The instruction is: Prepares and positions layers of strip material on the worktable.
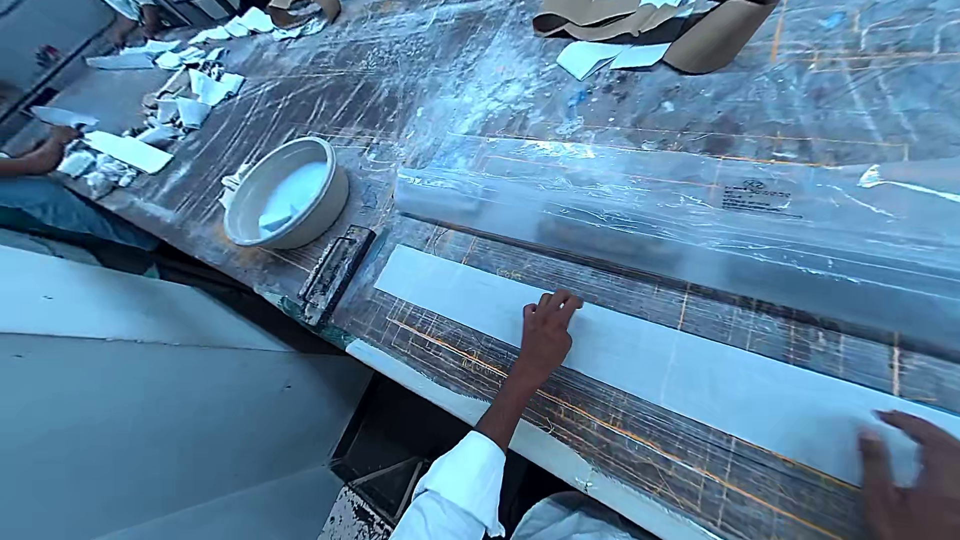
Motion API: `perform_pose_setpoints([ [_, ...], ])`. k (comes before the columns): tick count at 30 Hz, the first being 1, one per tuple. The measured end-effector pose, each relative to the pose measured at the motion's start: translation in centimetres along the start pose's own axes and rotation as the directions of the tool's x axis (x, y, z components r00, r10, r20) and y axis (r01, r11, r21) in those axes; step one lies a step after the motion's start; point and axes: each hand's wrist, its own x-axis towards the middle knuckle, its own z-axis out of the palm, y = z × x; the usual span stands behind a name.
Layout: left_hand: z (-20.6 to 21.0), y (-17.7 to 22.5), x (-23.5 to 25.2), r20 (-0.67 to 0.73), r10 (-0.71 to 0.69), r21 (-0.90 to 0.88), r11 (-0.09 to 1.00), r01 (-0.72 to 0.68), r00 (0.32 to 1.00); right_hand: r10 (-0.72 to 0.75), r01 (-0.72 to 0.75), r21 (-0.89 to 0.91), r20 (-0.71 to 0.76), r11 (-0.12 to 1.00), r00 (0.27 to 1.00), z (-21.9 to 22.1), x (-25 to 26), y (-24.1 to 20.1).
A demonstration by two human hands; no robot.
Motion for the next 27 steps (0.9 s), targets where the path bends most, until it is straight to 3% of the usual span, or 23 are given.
perform_pose_setpoints([
  [2,-2.6,-2.0,-1.1,-0.071,-0.063,0.005,0.998,0.063,0.995,-0.093,0.085,0.113,0.068,0.99,0.993,3.2,0.3,-5.5],
  [5,-4.5,-6.9,-2.3,-0.06,-0.182,0.067,0.98,0.186,0.981,-0.167,0.144,0.201,0.098,0.969,0.981,7.9,-0.2,-11.1],
  [7,-3.4,-10.3,-0.9,-0.025,-0.188,0.143,0.971,0.19,0.982,-0.193,0.17,0.187,0.113,0.968,0.975,10.6,-0.3,-13.2],
  [9,-3.8,-11.1,0.4,0.05,-0.183,0.182,0.968,0.171,0.982,-0.193,0.178,0.109,0.156,0.978,0.969,12.5,-0.2,-14.8],
  [16,-5.2,-12.9,1.0,0.12,-0.16,0.178,0.974,0.137,0.98,-0.137,0.142,-0.067,0.073,0.988,0.988,15.0,-0.3,-16.3],
  [21,-10.1,-18.9,-1.0,-0.017,-0.198,0.058,0.978,0.199,0.98,-0.15,0.154,-0.109,0.045,0.982,0.988,15.2,-0.2,-16.2],
  [23,-10.6,-23.0,-1.4,-0.054,-0.26,0.087,0.961,0.264,0.964,-0.146,0.15,-0.136,0.036,0.979,0.989,15.2,-0.2,-16.1],
  [27,-12.2,-28.5,1.1,-0.015,-0.271,0.102,0.957,0.272,0.962,-0.144,0.146,-0.165,0.023,0.975,0.989,15.3,-0.4,-15.8],
])
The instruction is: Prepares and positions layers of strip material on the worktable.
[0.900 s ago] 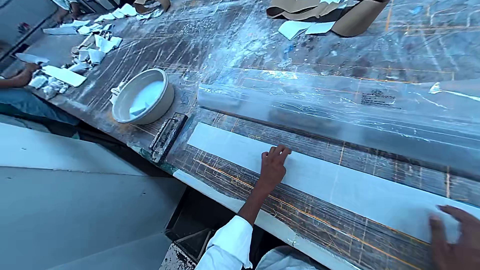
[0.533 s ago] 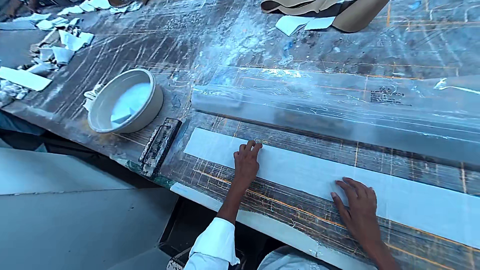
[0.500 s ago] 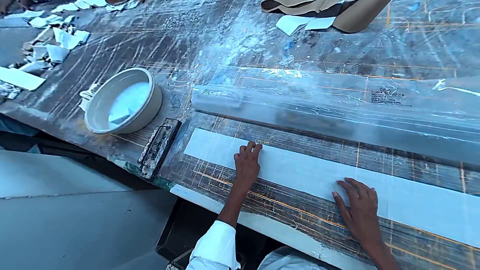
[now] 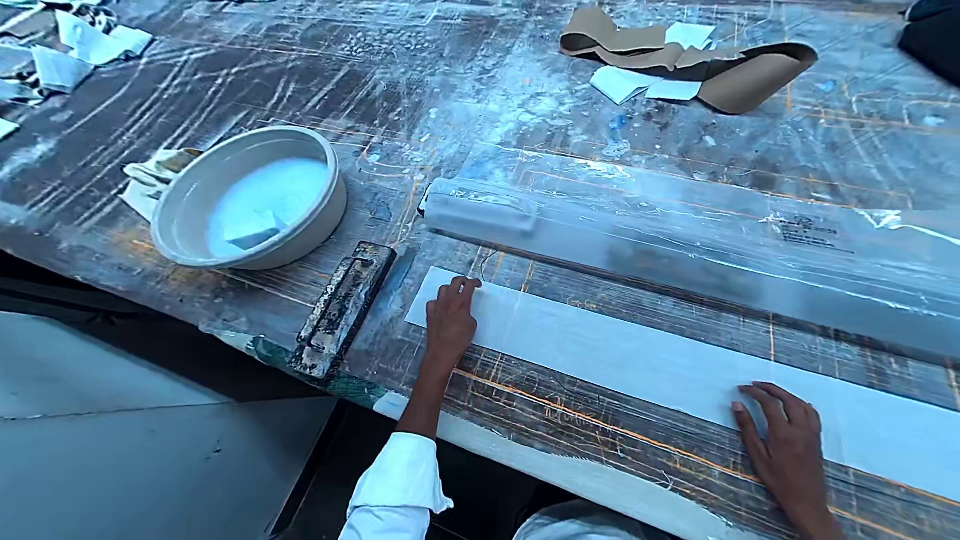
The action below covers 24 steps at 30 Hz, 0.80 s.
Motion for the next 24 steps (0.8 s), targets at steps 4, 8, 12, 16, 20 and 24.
perform_pose_setpoints([
  [4,-1.5,-3.7,1.5,-0.046,-0.101,-0.004,0.995,0.101,0.994,-0.003,0.003,-0.013,-0.014,1.0,1.0,-0.1,0.1,0.3],
  [8,-2.0,-4.7,2.0,-0.047,-0.069,-0.004,0.998,0.069,0.997,0.011,-0.01,-0.024,0.009,1.0,1.0,-0.2,0.2,-0.4],
  [12,-0.4,1.9,0.5,-0.058,0.249,-0.033,0.967,-0.251,0.967,0.061,-0.063,-0.081,-0.025,0.995,0.998,0.1,-0.1,-1.0],
  [16,5.3,13.1,-4.2,-0.001,0.564,-0.158,0.815,-0.557,0.826,0.067,-0.072,-0.115,-0.045,0.991,0.997,-0.2,-0.3,-1.8],
  [20,10.2,22.8,-8.1,0.047,0.738,-0.164,0.67,-0.724,0.673,0.081,-0.082,-0.07,-0.029,0.994,0.996,-1.5,0.1,-1.3],
  [24,11.5,28.0,-8.7,0.106,0.691,-0.105,0.723,-0.683,0.715,0.171,-0.18,-0.097,-0.099,0.979,0.98,-5.8,-0.5,3.0],
])
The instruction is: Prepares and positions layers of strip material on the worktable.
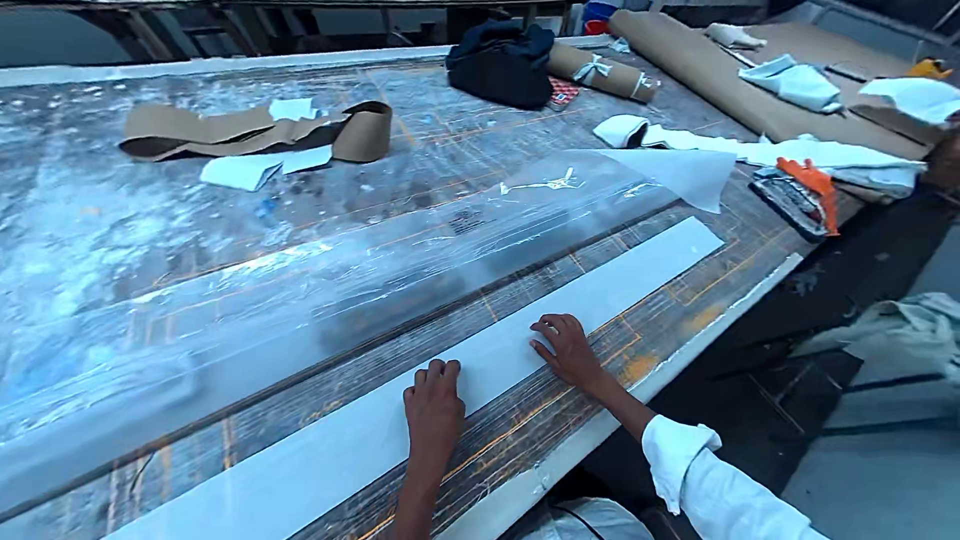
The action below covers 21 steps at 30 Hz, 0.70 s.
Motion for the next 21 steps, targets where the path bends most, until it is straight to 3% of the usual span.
perform_pose_setpoints([
  [3,1.0,3.2,1.7,0.005,0.024,-0.005,1.0,-0.024,1.0,0.158,-0.158,0.003,-0.039,0.987,0.987,-3.8,0.3,5.9],
  [6,3.6,6.9,3.5,0.041,0.088,0.047,0.995,-0.09,0.995,0.224,-0.226,-0.022,-0.059,0.974,0.973,-6.0,0.8,13.7],
  [11,6.1,15.0,7.5,0.092,0.111,0.025,0.993,-0.114,0.99,0.329,-0.326,-0.045,0.069,0.944,0.942,-8.7,2.1,25.4],
  [17,10.1,26.0,14.6,0.179,0.319,-0.132,0.945,-0.299,0.931,0.354,-0.354,0.028,0.001,0.935,0.935,-11.8,3.1,34.5],
  [21,10.5,30.8,19.1,0.205,0.237,-0.002,0.97,-0.242,0.95,0.387,-0.386,0.022,-0.065,0.922,0.92,-14.6,2.1,40.0],
])
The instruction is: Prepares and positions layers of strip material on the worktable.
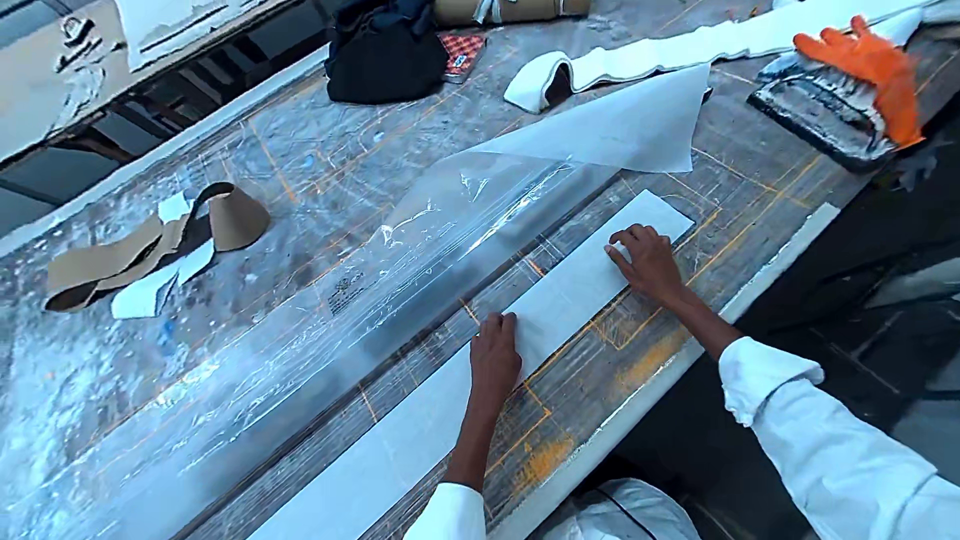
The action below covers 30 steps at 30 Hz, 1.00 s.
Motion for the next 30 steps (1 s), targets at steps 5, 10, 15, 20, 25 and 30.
perform_pose_setpoints([
  [5,-5.0,0.3,5.4,0.004,-0.046,0.02,0.999,0.046,0.999,0.181,-0.177,0.069,-0.065,0.982,0.981,-3.1,1.0,7.6],
  [10,-12.2,-6.2,13.7,-0.093,-0.068,0.092,0.993,0.076,0.993,0.349,-0.286,0.266,-0.234,0.921,0.907,-2.6,1.2,10.9],
  [15,-15.4,-15.9,22.0,-0.142,-0.259,-0.069,0.965,0.252,0.955,0.373,-0.298,0.287,-0.255,0.91,0.892,-2.6,1.8,11.0],
  [20,-13.6,-22.9,25.6,0.094,-0.401,-0.078,0.91,0.408,0.911,0.4,-0.331,0.286,-0.23,0.899,0.887,-2.4,1.9,11.2],
  [25,-13.2,-23.5,26.2,0.228,-0.423,0.108,0.906,0.409,0.877,0.4,-0.329,0.29,-0.233,0.898,0.886,-2.2,1.7,11.4],
  [30,-18.1,-18.0,19.8,0.007,-0.166,0.293,0.943,0.156,0.986,0.394,-0.31,0.312,-0.258,0.898,0.882,-2.1,1.7,11.4],
])
